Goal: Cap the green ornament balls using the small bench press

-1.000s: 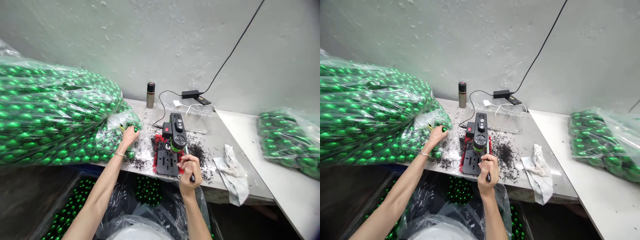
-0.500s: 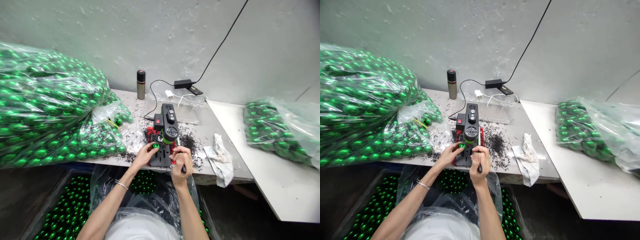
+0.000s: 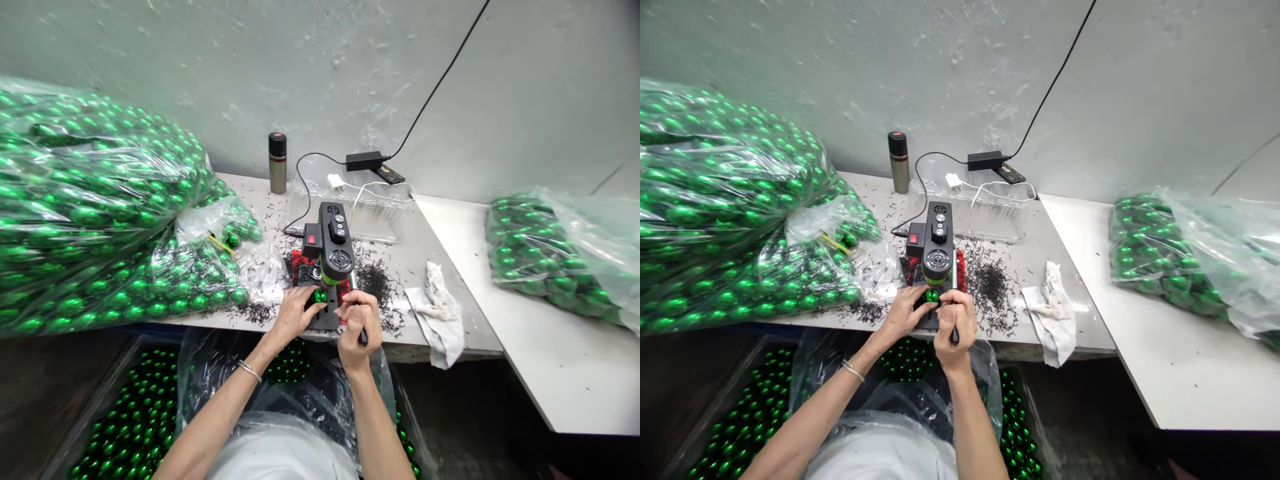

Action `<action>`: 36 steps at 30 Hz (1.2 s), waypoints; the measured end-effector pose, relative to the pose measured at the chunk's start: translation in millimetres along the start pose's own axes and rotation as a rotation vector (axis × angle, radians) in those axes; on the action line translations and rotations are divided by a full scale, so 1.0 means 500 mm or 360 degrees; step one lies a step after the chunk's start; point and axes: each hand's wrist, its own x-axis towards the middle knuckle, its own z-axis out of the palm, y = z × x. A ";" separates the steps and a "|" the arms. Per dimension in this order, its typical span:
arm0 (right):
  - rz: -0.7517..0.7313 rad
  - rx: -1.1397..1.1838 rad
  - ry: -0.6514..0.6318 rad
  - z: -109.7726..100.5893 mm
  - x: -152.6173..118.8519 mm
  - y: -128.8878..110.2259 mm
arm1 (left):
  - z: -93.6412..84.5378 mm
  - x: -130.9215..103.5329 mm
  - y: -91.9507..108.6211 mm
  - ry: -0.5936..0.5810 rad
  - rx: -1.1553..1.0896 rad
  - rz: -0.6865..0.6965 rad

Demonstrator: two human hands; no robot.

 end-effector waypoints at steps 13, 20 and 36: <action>-0.0109 0.0001 0.0024 0.005 -0.017 0.015 | 0.027 -0.011 -0.016 0.0180 -0.0019 0.0013; -0.0256 -0.0027 0.0084 0.016 -0.036 0.050 | 0.030 -0.014 -0.018 0.0178 -0.0025 -0.0009; -0.0291 0.0024 0.0147 0.023 -0.041 0.067 | 0.028 -0.010 -0.014 0.0173 -0.0055 0.0035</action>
